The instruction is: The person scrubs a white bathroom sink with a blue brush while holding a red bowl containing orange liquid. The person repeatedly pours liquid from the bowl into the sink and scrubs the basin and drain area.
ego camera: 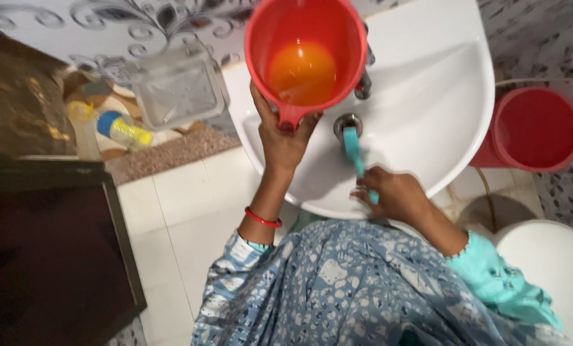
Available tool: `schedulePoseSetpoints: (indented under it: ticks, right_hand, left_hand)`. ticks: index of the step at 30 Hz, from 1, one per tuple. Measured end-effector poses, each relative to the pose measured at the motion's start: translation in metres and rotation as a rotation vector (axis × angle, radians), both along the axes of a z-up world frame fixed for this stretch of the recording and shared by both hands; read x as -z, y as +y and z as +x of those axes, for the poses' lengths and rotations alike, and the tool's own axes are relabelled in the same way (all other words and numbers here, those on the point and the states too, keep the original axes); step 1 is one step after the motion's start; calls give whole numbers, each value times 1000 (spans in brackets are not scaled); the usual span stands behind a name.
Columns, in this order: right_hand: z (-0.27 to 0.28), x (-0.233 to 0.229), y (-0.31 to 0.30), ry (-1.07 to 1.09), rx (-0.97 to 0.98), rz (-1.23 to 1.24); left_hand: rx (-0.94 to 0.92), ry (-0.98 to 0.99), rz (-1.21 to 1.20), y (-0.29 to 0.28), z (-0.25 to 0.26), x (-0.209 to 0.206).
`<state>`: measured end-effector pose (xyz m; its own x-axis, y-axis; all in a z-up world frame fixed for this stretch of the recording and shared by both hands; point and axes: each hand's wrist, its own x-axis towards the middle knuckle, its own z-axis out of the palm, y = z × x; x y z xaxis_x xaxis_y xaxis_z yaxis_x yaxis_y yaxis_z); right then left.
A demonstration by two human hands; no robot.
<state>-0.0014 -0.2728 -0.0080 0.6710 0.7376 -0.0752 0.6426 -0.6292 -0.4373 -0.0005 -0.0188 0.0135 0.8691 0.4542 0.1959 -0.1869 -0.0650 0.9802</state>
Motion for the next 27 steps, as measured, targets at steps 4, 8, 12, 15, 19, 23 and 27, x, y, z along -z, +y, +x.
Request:
schedulePoseSetpoints:
  ticks: [4,8,12,15,19,23,27]
  right_hand:
    - [-3,-2,13,-28,3,16]
    - [23,13,18,-101,191,118]
    - [-13,15,15,-94,91,54]
    - [2,18,17,-141,112,111]
    - [27,9,12,-52,279,192]
    - [0,2,18,-45,125,63]
    - [18,21,25,-120,176,118]
  left_hand:
    - [8,78,44,2,1,-9]
    - [29,72,75,7,2,-11]
    - [21,70,134,12,1,-12]
    - [49,31,104,15,3,-11]
    - [39,23,159,19,2,-7]
    - [12,42,199,21,6,-6]
    - [10,13,137,19,5,-4]
